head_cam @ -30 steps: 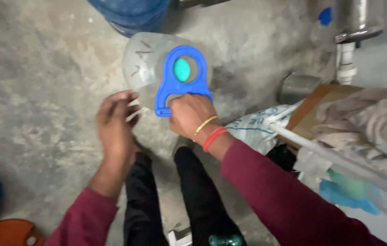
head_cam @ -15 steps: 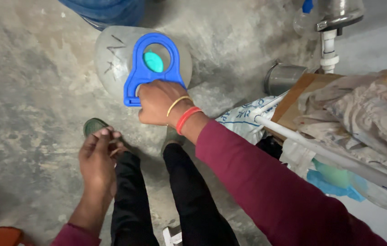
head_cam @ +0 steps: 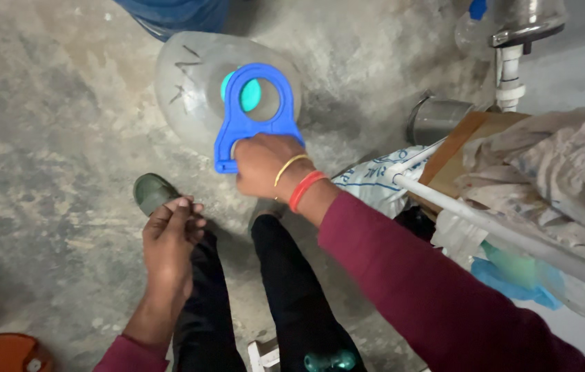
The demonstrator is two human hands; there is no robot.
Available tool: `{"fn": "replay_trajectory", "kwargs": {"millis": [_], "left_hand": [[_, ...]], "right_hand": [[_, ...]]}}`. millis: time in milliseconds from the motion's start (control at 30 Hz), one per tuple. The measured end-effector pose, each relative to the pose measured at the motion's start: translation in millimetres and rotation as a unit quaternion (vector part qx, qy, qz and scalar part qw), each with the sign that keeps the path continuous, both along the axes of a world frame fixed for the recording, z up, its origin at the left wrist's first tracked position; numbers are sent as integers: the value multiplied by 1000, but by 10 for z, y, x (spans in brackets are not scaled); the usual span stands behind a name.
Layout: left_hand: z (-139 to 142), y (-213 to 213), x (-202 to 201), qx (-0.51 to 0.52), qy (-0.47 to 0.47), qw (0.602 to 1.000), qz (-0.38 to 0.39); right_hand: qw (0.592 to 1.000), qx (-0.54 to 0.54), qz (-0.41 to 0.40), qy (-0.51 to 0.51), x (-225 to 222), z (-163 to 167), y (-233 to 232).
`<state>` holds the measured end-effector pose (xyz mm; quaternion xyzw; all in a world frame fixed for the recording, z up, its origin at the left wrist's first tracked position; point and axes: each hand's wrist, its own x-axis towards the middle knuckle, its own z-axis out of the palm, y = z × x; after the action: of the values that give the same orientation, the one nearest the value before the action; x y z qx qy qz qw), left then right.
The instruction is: The person moves a white bucket with a blue lid across the floor, then uses a blue plastic handle to lift and reposition a large clear water jug. They also handle an orange-lidded bucket, moving it among other containers.
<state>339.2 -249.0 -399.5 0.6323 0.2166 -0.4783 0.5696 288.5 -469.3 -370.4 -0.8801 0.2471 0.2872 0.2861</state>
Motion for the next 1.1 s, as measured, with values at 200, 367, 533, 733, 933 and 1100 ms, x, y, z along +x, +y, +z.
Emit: {"fn": "replay_trajectory", "kwargs": {"millis": [200,367,533,733,933,1100], "left_hand": [[-10,23,2,12,-4,1000,-3],[-7,70,42,33,4,999,-7],[144,174,133,16,-22,1000,12],[233,306,269,0,-33,998,60],[144,320,342,-50,-45,997,48],[142,85,467,-15,-57,998,-34]], "right_hand": [[1000,-24,11,-8,154,-52,-96],[999,-19,12,-27,134,0,-54],[999,-39,16,-28,16,139,23],[995,-54,7,-82,-166,311,42],[981,-106,-29,-162,-269,199,47],[973,-102,-35,-203,-243,81,110]]}}
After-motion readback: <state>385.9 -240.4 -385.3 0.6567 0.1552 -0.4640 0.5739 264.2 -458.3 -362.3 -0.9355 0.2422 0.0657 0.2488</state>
